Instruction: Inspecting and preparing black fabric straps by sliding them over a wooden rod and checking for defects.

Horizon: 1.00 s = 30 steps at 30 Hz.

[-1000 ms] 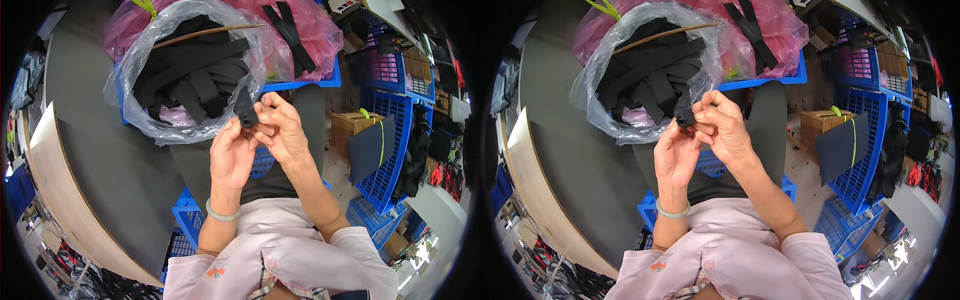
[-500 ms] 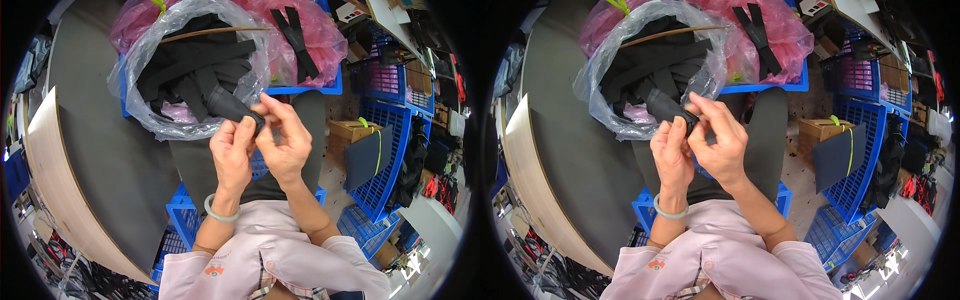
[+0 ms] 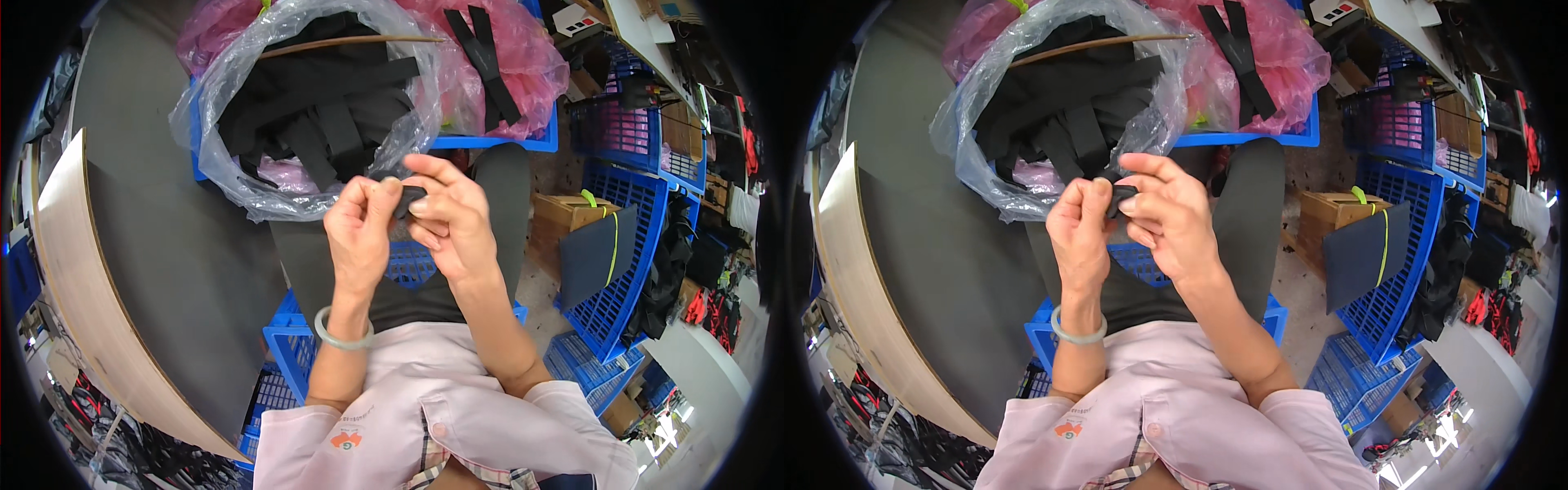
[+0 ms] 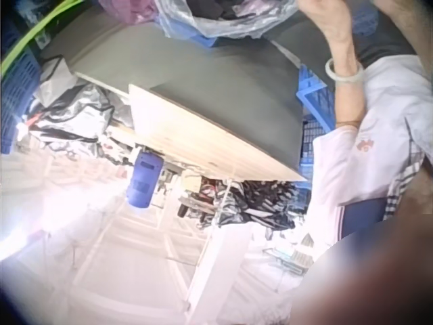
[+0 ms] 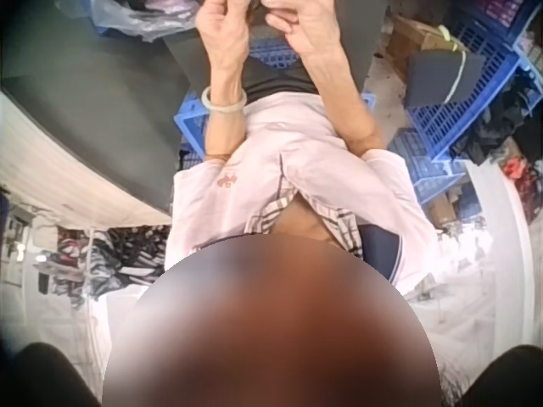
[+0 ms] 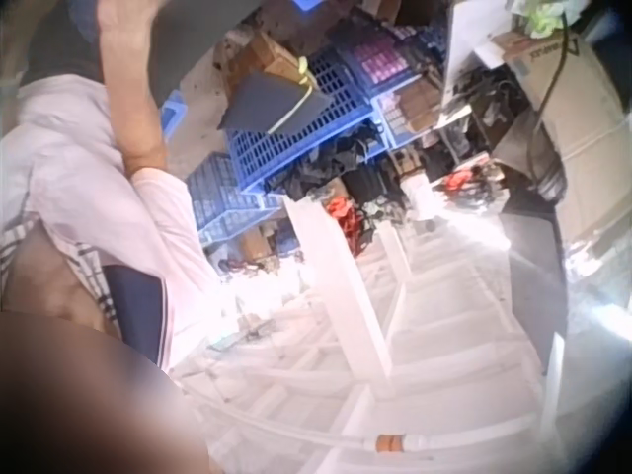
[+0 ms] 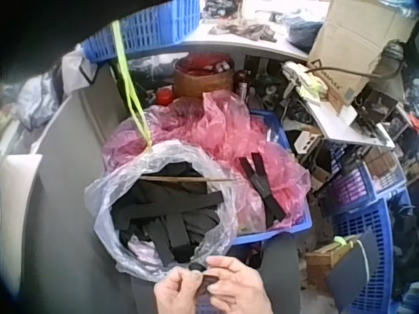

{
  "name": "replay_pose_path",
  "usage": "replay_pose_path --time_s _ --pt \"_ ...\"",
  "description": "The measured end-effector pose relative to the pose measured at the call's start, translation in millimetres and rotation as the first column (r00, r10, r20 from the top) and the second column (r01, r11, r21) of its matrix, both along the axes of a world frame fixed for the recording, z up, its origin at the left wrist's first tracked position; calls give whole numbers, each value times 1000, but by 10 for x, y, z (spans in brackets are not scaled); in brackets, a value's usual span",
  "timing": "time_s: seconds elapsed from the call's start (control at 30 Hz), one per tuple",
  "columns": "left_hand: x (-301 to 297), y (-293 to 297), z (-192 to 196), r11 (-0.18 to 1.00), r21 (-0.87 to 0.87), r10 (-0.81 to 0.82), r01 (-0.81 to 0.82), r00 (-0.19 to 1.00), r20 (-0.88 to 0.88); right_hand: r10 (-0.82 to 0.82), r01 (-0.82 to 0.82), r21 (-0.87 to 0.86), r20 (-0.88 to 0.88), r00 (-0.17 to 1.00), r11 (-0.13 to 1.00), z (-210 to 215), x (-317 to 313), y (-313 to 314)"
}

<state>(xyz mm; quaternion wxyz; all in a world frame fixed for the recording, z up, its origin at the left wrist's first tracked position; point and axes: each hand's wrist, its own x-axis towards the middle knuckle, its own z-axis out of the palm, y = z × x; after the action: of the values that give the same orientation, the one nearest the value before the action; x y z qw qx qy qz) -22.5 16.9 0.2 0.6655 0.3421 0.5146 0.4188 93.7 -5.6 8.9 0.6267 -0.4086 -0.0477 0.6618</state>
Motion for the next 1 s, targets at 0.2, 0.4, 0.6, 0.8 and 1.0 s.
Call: replay_pose_path --time_s 0.2,0.4,0.6,0.8,1.0 --pt "-204 108 41 986 -73 -124 153 945 304 139 -44 171 -593 793 984 -173 -39 -96" --pt "-252 113 37 981 -54 -163 185 947 276 292 -297 80 74 954 951 7 147 67" --pt "-227 116 6 989 -16 -133 148 925 356 298 -239 185 -435 850 953 37 51 56" --pt "-202 112 61 994 -66 -51 86 911 408 311 -306 90 -51 949 948 21 177 159" --pt "-344 108 88 953 199 -260 228 954 149 274 -274 -5 -6 962 962 60 246 125"
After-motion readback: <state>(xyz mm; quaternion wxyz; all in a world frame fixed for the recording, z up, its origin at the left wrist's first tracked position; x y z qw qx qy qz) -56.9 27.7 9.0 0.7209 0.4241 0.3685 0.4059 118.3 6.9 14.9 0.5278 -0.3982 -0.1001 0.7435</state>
